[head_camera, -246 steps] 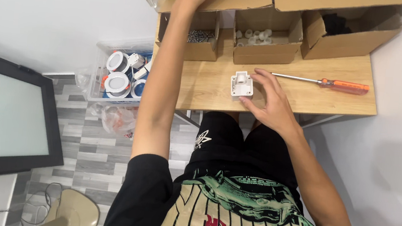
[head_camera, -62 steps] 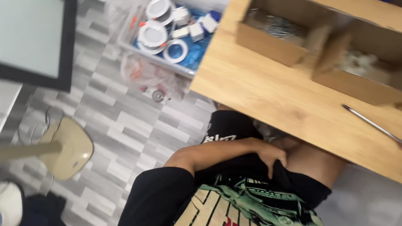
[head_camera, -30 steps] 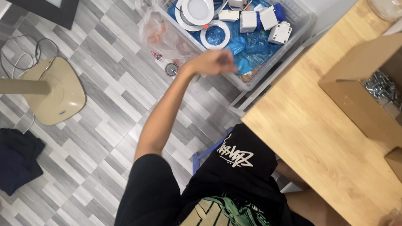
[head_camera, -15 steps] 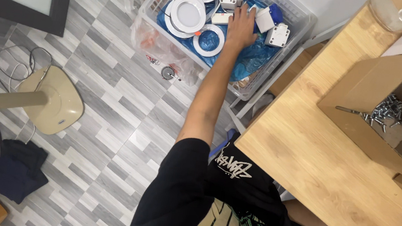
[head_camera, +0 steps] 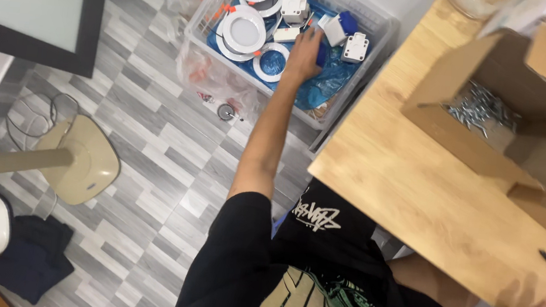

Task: The person assembles a white plastic electrical box with a blue plastic cover. They use a screwdriver to tighten screws into the box, then attach the blue cover. The person repeats this process with another set of components.

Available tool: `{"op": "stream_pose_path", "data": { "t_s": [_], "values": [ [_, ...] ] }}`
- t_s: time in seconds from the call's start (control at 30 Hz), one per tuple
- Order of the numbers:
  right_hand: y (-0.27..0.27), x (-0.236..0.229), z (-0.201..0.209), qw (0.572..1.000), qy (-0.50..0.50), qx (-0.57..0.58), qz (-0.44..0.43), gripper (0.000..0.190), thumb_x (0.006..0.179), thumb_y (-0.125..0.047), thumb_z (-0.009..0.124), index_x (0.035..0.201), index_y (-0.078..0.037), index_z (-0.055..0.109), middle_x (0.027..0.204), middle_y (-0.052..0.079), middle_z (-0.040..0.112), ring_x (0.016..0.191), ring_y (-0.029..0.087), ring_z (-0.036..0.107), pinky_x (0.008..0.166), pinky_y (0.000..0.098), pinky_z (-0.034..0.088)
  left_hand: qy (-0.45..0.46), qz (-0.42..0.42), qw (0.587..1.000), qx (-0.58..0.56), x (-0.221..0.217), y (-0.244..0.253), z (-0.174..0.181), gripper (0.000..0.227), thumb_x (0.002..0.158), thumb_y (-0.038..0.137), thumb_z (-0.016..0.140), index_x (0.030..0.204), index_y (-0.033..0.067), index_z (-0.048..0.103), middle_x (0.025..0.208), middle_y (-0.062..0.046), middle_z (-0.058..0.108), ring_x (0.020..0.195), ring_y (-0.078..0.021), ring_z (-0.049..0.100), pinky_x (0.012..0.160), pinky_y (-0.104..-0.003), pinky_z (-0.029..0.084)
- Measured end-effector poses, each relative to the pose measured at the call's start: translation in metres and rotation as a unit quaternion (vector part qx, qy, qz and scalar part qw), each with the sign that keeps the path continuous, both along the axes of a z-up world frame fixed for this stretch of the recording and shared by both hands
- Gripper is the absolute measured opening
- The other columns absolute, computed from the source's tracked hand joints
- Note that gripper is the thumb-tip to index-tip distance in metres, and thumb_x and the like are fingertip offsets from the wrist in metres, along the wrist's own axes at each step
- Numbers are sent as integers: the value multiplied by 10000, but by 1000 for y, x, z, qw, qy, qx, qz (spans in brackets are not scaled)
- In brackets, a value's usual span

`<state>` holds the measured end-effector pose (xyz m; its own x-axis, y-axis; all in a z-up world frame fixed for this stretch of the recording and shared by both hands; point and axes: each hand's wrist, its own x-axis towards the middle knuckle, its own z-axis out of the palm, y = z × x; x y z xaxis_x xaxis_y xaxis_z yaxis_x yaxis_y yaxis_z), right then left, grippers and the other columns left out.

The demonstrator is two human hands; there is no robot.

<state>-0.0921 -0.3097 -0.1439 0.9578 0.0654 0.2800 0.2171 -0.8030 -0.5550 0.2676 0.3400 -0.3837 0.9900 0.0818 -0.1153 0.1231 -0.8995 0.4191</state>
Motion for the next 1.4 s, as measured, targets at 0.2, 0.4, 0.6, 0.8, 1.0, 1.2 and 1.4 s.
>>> {"op": "stream_pose_path", "data": {
  "t_s": [0.2,0.4,0.6,0.8,1.0,1.2,1.4],
  "values": [
    [52,-13,47,975,-214,-53,-18,485,1156,337,957,1503,397,624,1310,575,716,1168,669,760,1083,661,648,-100,54,953,-280,-78,2,101,741,664,210,959,1224,158,477,1217,-123,711,1001,-283,683,862,-408,519],
    [80,-21,80,962,-267,-60,19,399,984,155,960,1277,253,706,1699,443,439,1629,657,499,1186,756,546,-196,184,672,-690,-143,-18,205,487,828,277,944,1204,139,669,1104,-108,778,839,-222,783,645,-332,645],
    [101,-37,94,962,-269,-30,32,424,1014,45,918,1342,168,678,1682,430,428,1530,664,558,1150,701,596,-98,137,462,-871,-216,-79,332,786,929,736,605,1173,0,729,986,-148,761,823,-351,770,658,-479,673],
    [122,-33,130,965,-258,27,50,492,979,9,919,1377,97,643,1547,397,554,1441,534,614,1180,586,585,-172,-125,662,-719,-235,-174,337,401,1144,381,602,1393,67,626,1322,-89,667,1173,-182,689,1070,-321,545],
    [136,1,146,963,-220,124,93,609,893,-64,918,1397,103,620,1432,337,671,1320,510,674,1069,567,562,-218,-300,820,-436,-258,-267,360,526,844,303,992,1306,173,778,1309,-65,747,1289,-292,703,1175,-456,524],
    [123,36,126,973,-157,113,128,845,810,-161,981,1516,71,578,1490,288,633,1377,456,634,1129,531,542,-203,-339,819,-416,-260,-321,341,590,819,371,996,1330,195,761,1304,-6,766,1280,-236,702,1117,-396,561],
    [101,53,103,981,-89,112,128,894,717,-50,968,1538,4,616,1464,208,688,1352,388,672,1144,490,536,-188,-341,808,-442,-257,-335,346,532,878,313,956,1337,141,750,1294,-57,766,1296,-295,700,1118,-453,563]
  ]
}}
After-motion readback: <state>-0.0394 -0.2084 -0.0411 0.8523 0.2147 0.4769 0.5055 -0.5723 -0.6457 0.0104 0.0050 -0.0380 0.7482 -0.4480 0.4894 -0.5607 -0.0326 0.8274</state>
